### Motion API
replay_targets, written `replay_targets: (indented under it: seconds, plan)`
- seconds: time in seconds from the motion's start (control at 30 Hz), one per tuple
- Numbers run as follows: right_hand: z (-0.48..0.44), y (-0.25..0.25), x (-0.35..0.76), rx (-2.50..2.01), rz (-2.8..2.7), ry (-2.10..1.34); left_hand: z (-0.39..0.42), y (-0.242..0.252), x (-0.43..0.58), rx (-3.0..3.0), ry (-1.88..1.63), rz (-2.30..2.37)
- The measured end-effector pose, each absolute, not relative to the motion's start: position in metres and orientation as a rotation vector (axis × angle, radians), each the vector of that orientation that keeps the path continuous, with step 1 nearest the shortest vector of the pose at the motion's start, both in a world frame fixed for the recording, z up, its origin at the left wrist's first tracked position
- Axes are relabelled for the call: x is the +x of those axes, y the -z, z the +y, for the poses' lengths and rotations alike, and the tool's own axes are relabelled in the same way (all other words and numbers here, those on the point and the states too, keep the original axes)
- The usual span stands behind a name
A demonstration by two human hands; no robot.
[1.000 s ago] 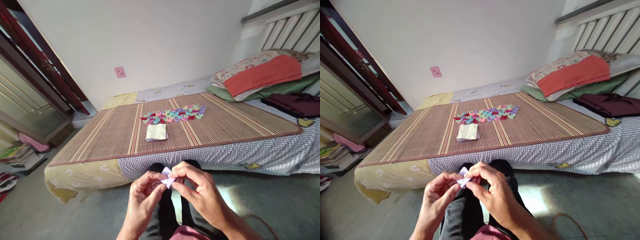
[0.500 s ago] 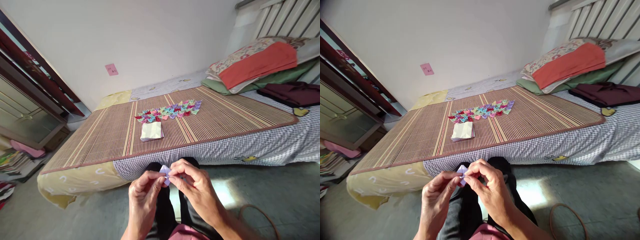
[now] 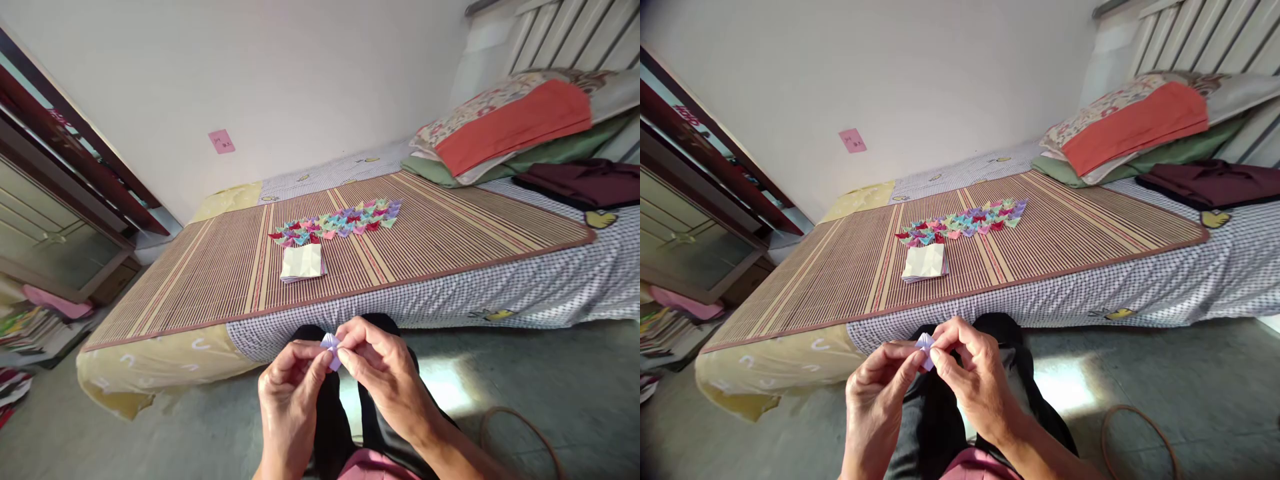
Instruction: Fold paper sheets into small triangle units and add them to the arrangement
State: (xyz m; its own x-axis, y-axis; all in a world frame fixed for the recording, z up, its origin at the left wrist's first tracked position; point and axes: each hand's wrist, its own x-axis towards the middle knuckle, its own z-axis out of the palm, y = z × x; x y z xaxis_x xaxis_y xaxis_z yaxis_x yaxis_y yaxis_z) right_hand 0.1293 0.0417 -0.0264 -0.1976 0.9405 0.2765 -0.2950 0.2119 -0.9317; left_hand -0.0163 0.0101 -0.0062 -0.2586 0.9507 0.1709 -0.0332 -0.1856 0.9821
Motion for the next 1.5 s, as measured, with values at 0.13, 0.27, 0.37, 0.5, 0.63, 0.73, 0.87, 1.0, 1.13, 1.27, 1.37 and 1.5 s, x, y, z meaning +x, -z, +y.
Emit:
replay_targets:
  seconds: [0.13, 0.27, 0.37, 0.5, 0.63, 0.73, 0.87, 1.0, 1.13, 1.27, 1.37, 1.5]
  plan:
    - [0.043, 0.026, 0.127, -0.680, -1.232, -1.366, 0.009, 0.008, -0.014, 1.183, -1.596, 1.283]
    - [0.045, 0.024, 0.126, -0.672, -1.198, -1.405, 0.008, 0.012, -0.014, 1.162, -1.614, 1.295]
    - [0.044, 0.023, 0.124, -0.667, -1.196, -1.372, 0.008, 0.015, -0.015, 1.163, -1.600, 1.290]
    - [0.044, 0.023, 0.121, -0.684, -1.222, -1.335, 0.009, 0.017, -0.015, 1.153, -1.627, 1.302]
    - [0.043, 0.025, 0.120, -0.742, -1.278, -1.292, 0.010, 0.019, -0.014, 1.120, -1.659, 1.311]
    - [0.042, 0.025, 0.119, -0.779, -1.301, -1.282, 0.009, 0.021, -0.013, 1.048, -1.693, 1.296]
    - [0.042, 0.024, 0.118, -0.825, -1.310, -1.289, 0.008, 0.021, -0.013, 0.971, -1.727, 1.270]
    - [0.043, 0.023, 0.122, -0.848, -1.410, -1.295, 0.008, 0.018, -0.018, 0.966, -1.665, 1.258]
    - [0.046, 0.022, 0.131, -0.829, -1.529, -1.234, 0.012, 0.013, -0.025, 1.003, -1.408, 1.191]
    - [0.051, 0.017, 0.141, -0.862, -1.729, -1.154, 0.015, 0.009, -0.028, 1.046, -1.298, 1.173]
    - [0.056, 0.013, 0.145, -0.860, -1.792, -1.168, 0.014, 0.009, -0.027, 1.078, -1.311, 1.185]
    - [0.056, 0.014, 0.145, -0.802, -1.694, -1.301, 0.014, 0.016, -0.023, 0.925, -1.396, 1.184]
